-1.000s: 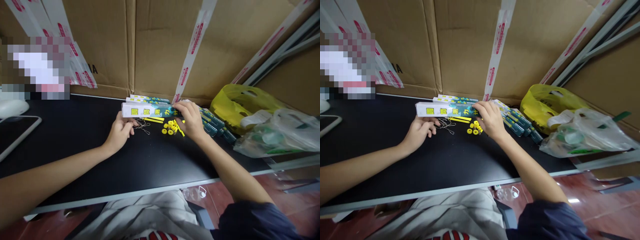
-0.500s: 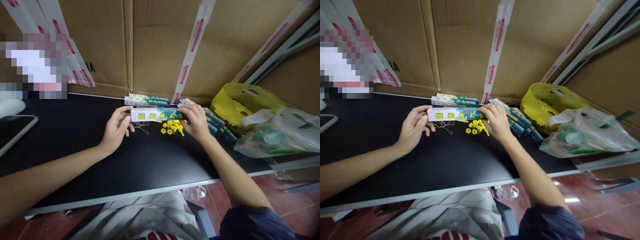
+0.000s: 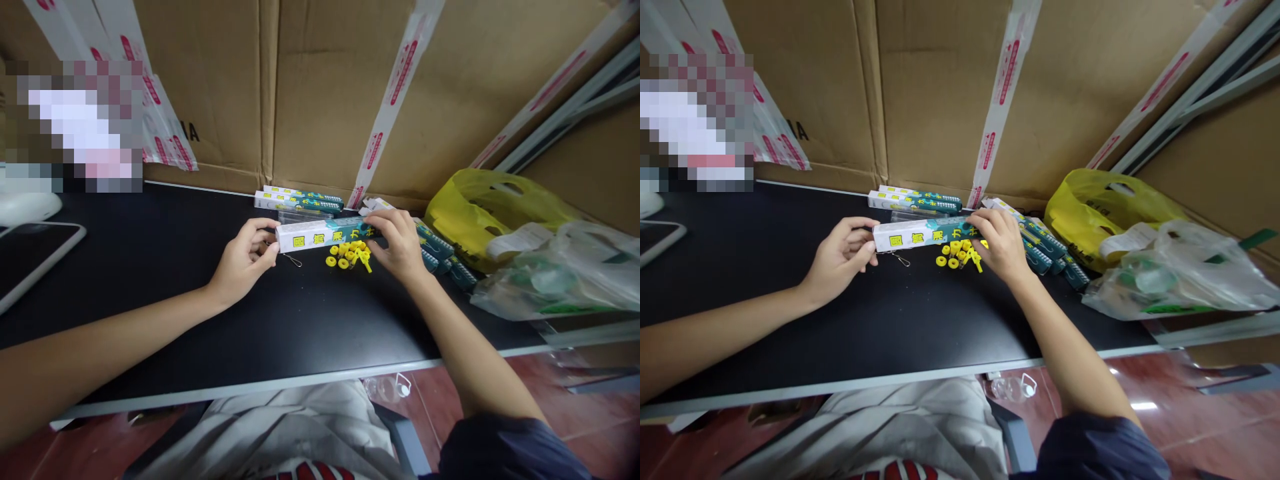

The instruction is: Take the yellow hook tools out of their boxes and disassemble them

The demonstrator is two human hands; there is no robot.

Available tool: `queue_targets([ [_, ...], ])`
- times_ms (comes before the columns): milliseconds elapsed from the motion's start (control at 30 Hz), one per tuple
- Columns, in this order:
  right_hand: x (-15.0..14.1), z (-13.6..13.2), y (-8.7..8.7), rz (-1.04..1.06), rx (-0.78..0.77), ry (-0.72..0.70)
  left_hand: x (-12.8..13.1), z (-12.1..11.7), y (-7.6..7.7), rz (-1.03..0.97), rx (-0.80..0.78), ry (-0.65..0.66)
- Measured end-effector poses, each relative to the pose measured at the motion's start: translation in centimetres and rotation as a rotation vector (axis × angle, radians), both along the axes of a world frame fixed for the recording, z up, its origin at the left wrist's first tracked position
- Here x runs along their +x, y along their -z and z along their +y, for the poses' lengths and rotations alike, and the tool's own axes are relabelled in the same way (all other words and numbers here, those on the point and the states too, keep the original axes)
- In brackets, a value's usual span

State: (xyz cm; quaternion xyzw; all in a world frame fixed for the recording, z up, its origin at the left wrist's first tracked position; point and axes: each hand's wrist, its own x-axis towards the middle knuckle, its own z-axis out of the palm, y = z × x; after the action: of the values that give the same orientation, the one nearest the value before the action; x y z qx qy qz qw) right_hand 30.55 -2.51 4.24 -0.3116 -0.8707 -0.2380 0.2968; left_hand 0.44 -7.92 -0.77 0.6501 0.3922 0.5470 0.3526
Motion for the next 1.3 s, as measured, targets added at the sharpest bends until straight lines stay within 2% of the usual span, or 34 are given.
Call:
queue_targets([
  [300,0.22,0.22,0.11,-0.012,0.071,0.024,0.0,-0.27,-0.08,0.178,-0.012,0.107],
  [467,0.18,0.1,0.05,-0.003,0.123,0.015,0.15,-0.48,0.01,0.281,0.039,0.092],
  [667,0.31,0.13,-0.01,-0.022,0.154,0.023,0.19,-0.57,0.03,0.292,0.065,0.087],
  [1300,0.26,0.51,0.07,0.007,-0.075,-0.012,-0.22,-0.66,-0.29,0.289,0.157,0.154],
])
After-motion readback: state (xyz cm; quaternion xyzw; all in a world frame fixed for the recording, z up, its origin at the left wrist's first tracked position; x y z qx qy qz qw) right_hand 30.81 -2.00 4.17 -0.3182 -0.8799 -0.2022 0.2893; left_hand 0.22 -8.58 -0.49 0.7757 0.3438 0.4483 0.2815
